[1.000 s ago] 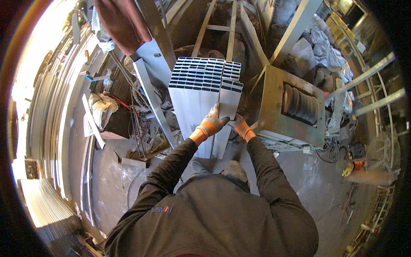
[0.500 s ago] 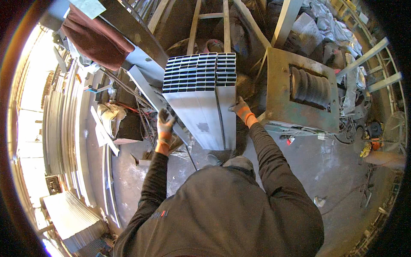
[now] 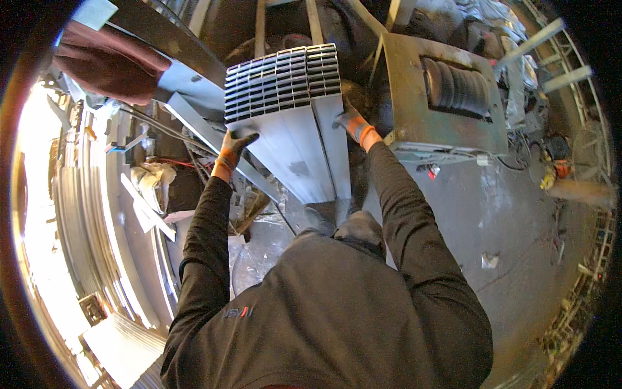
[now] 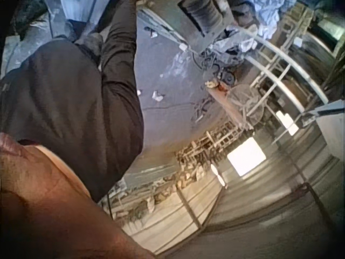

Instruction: The person repeatedly picks up long metal profiles, runs them through a grinding machine, and stacks them into a growing pile. The person handles the profiles one at a time, aligning them carefully in the stack.

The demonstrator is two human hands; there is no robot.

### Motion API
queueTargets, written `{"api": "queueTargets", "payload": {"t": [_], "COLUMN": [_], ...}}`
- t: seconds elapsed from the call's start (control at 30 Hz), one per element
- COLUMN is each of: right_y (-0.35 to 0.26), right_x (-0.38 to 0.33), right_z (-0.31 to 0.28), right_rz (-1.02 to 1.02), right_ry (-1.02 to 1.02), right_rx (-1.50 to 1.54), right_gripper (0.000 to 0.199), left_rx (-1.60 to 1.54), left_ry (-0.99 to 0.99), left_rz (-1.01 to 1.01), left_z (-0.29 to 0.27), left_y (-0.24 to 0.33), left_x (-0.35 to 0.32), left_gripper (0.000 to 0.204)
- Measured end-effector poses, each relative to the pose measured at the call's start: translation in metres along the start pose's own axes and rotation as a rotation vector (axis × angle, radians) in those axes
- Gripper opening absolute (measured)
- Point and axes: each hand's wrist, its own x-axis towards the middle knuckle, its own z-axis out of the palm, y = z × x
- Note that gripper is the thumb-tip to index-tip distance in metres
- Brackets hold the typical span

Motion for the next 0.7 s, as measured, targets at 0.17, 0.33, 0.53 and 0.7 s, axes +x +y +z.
{"api": "queueTargets", "payload": {"t": [0.17,0.33,0.53,0.7], "right_y": [-0.012,-0.014,0.015,0.022], "right_x": [-0.019,-0.025,-0.008,0.0], "right_z": [0.016,0.031,0.017,0.012], "right_rz": [0.154,0.065,0.139,0.278], "right_ry": [0.077,0.162,0.121,0.204], "right_rx": [-0.024,-0.251,-0.01,-0.199], "right_gripper": [0.054,0.024,0.017,0.015], "left_rx": [0.086,0.006,0.113,-0.455], "left_ry": [0.118,0.058,0.067,0.017], "left_rz": [0.086,0.206,0.17,-0.013], "left_z": [-0.001,-0.003,0.005,-0.004], "left_y": [-0.04,-0.039,-0.021,-0.035], "left_x": [0.012,0.008,-0.005,0.012], "left_gripper": [0.065,0.076,0.064,0.068]}}
